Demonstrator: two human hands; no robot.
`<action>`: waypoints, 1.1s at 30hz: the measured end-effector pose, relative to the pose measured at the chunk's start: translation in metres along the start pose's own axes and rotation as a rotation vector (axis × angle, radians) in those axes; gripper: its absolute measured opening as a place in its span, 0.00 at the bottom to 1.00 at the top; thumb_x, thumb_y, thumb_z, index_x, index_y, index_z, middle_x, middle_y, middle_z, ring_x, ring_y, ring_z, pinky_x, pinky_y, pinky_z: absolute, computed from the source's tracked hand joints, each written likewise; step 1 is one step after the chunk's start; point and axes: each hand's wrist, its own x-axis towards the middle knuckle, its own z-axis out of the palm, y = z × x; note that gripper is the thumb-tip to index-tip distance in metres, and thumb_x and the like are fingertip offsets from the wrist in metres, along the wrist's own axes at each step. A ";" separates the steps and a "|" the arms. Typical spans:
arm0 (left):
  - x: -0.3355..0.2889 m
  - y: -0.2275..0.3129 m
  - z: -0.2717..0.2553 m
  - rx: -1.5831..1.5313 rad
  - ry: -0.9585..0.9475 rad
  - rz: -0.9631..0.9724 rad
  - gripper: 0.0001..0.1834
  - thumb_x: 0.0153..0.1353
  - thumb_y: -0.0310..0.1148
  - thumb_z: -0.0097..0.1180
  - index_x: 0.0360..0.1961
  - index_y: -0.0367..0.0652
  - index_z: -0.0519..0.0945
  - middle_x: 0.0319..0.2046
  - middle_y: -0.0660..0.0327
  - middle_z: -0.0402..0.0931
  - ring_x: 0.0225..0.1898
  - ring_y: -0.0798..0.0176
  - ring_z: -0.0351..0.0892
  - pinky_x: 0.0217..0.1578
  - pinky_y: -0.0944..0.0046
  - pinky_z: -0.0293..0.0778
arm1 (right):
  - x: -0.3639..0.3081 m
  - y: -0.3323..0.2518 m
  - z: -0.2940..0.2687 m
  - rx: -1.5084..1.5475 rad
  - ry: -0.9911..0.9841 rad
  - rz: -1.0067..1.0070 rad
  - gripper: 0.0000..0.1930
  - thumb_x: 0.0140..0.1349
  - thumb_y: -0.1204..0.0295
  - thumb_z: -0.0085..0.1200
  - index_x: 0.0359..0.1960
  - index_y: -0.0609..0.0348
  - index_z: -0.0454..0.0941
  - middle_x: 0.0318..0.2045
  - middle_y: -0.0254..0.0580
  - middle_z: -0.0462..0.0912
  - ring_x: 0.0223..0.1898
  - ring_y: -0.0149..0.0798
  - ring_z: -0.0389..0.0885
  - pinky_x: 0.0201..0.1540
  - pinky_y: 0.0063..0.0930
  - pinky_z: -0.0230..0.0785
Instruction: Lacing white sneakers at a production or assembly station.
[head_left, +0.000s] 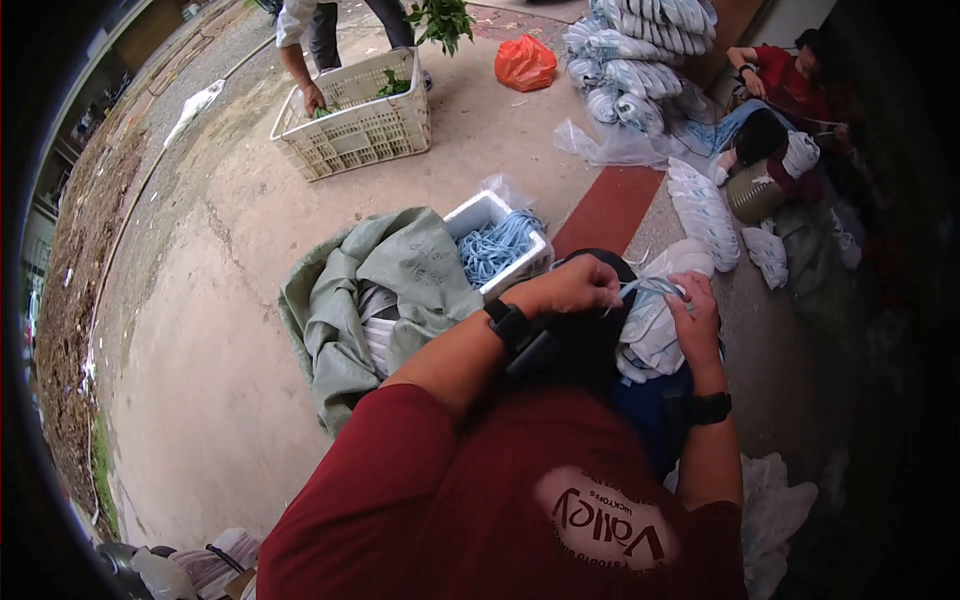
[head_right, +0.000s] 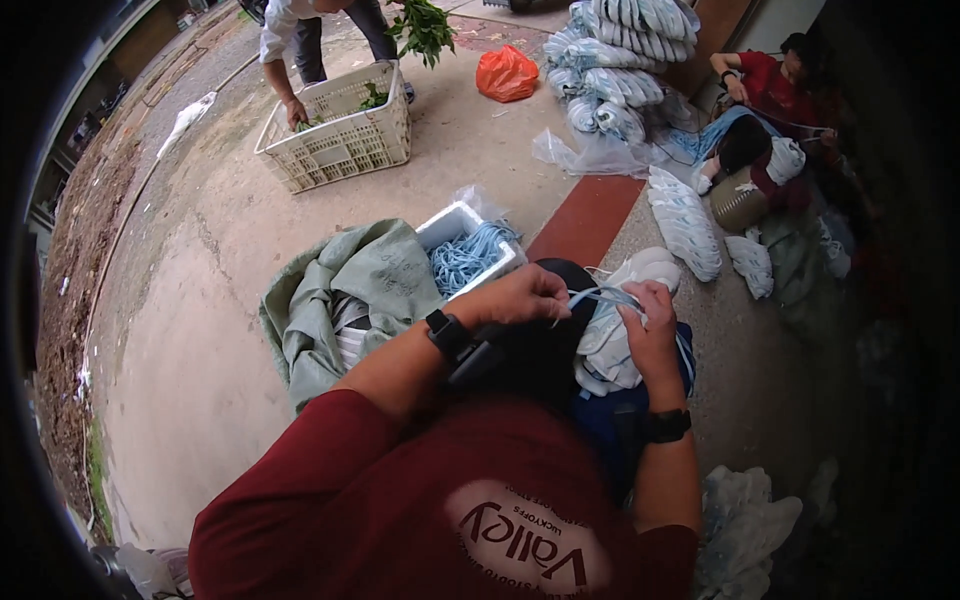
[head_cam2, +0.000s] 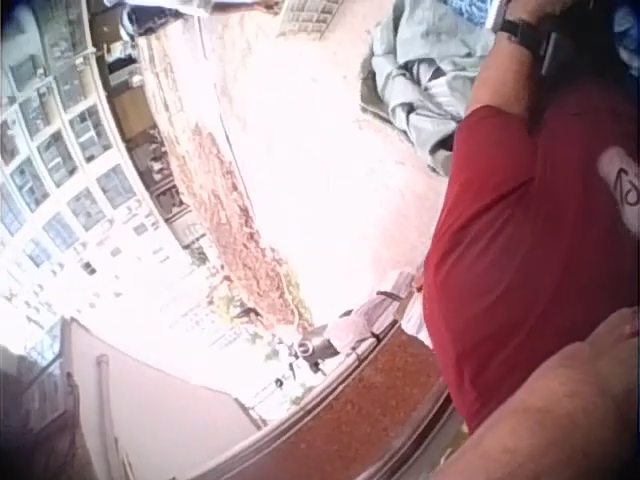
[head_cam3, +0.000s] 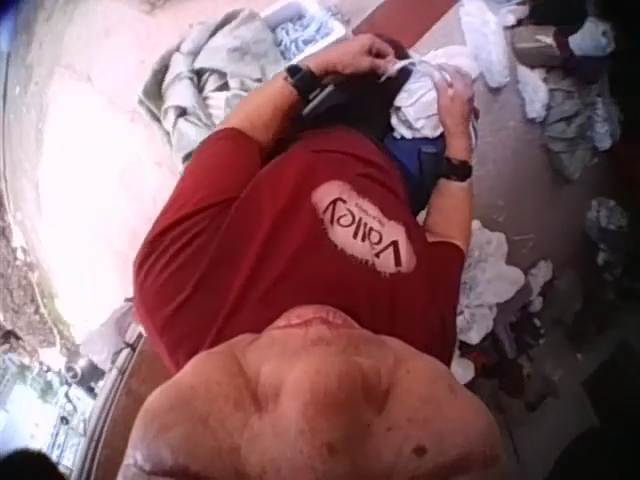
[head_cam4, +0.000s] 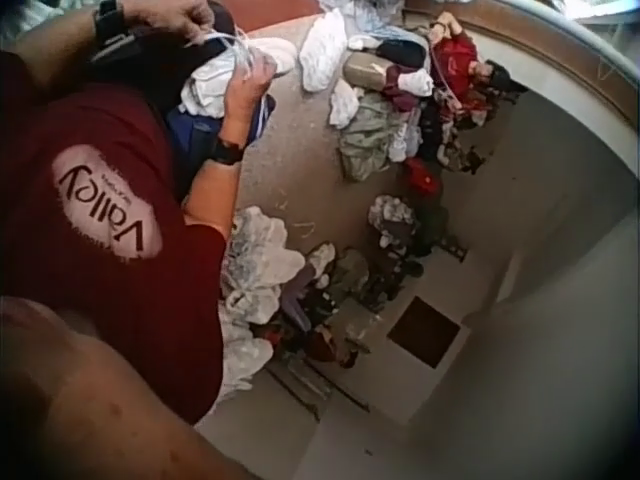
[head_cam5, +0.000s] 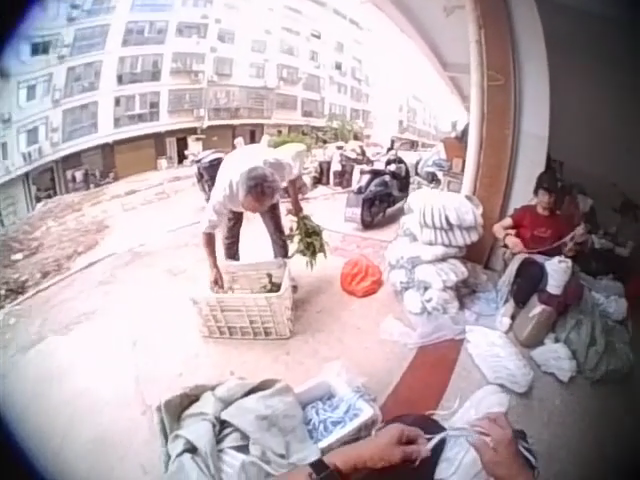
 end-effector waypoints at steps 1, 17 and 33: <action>-0.005 0.014 -0.007 -0.375 0.211 -0.036 0.06 0.58 0.32 0.55 0.28 0.42 0.75 0.18 0.72 0.68 0.20 0.75 0.64 0.22 0.74 0.60 | 0.001 0.003 -0.005 -0.048 0.082 0.009 0.14 0.51 0.78 0.54 0.41 0.62 0.75 0.39 0.45 0.72 0.41 0.42 0.73 0.41 0.28 0.65; 0.061 -0.013 0.057 -0.517 0.132 -0.286 0.05 0.57 0.28 0.56 0.26 0.42 0.75 0.20 0.67 0.73 0.20 0.75 0.70 0.21 0.76 0.67 | -0.032 0.043 0.015 -0.377 0.131 0.003 0.14 0.44 0.73 0.59 0.36 0.58 0.77 0.29 0.46 0.70 0.36 0.46 0.69 0.41 0.36 0.62; 0.104 -0.034 0.070 -0.100 0.425 -0.085 0.06 0.55 0.27 0.56 0.23 0.38 0.75 0.19 0.67 0.72 0.21 0.76 0.66 0.23 0.74 0.65 | -0.021 0.055 0.029 -0.209 0.211 0.151 0.21 0.39 0.75 0.63 0.41 0.60 0.78 0.33 0.47 0.71 0.37 0.46 0.71 0.44 0.33 0.64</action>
